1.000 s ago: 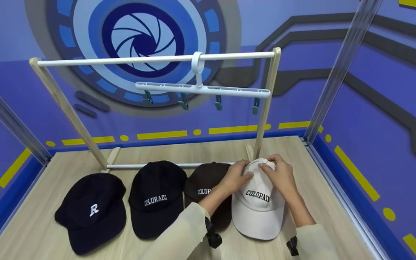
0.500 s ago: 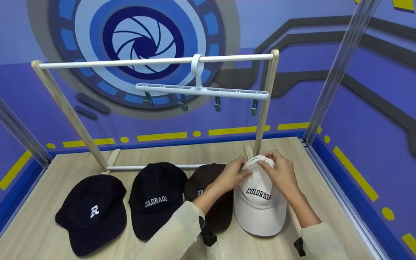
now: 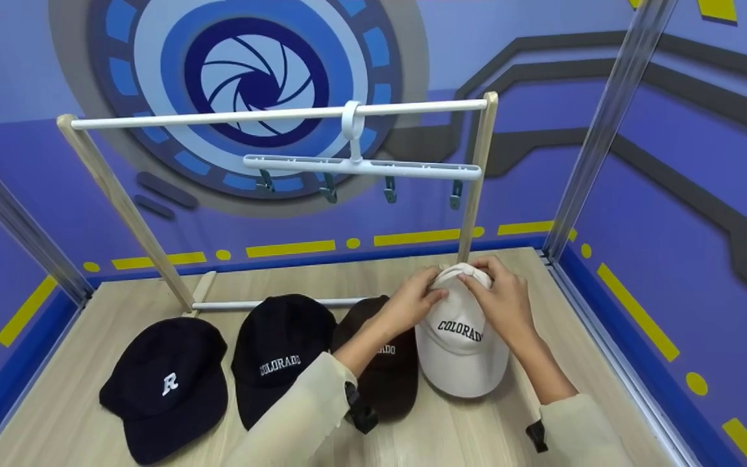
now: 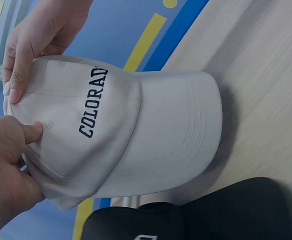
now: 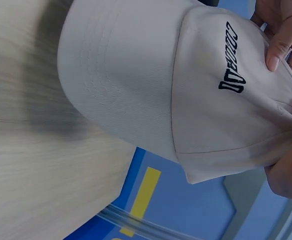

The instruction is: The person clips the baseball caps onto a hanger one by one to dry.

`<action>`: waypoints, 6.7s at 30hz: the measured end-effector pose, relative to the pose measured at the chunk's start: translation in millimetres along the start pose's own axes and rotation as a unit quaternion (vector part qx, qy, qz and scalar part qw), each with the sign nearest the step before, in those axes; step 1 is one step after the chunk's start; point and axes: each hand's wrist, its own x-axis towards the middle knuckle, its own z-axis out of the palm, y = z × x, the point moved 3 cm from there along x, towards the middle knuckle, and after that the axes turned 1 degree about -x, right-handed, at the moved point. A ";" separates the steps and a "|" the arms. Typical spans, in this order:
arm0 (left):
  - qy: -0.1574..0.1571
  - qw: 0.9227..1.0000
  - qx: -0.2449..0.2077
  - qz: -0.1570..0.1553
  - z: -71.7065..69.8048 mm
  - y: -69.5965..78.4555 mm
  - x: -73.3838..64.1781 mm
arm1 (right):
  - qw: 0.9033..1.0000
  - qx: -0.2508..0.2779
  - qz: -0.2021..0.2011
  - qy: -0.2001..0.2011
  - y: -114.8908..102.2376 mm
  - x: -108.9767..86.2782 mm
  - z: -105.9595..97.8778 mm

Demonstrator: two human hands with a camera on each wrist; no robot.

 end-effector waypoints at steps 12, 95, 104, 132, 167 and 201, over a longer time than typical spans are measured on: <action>-0.010 0.996 0.089 0.014 -35.6 9.6 24.9 | 1.000 -0.011 -0.027 -0.007 -26.5 28.4 -8.8; -0.002 0.965 0.260 0.028 -88.5 41.1 38.2 | 0.999 0.029 0.014 0.001 -46.4 58.1 5.2; 0.100 0.989 0.111 -0.022 -83.7 44.9 39.8 | 0.998 0.050 0.013 0.046 -47.5 57.9 2.9; 0.089 0.968 -0.234 -0.019 -81.2 52.7 74.4 | 0.992 0.057 0.022 0.111 -25.3 56.5 14.0; 0.112 0.910 -0.393 -0.069 -67.0 41.2 66.9 | 0.994 0.052 -0.002 0.100 -21.9 34.7 16.9; 0.122 0.947 -0.294 -0.050 -72.9 42.1 60.0 | 0.984 0.128 0.056 0.109 -33.1 41.7 20.3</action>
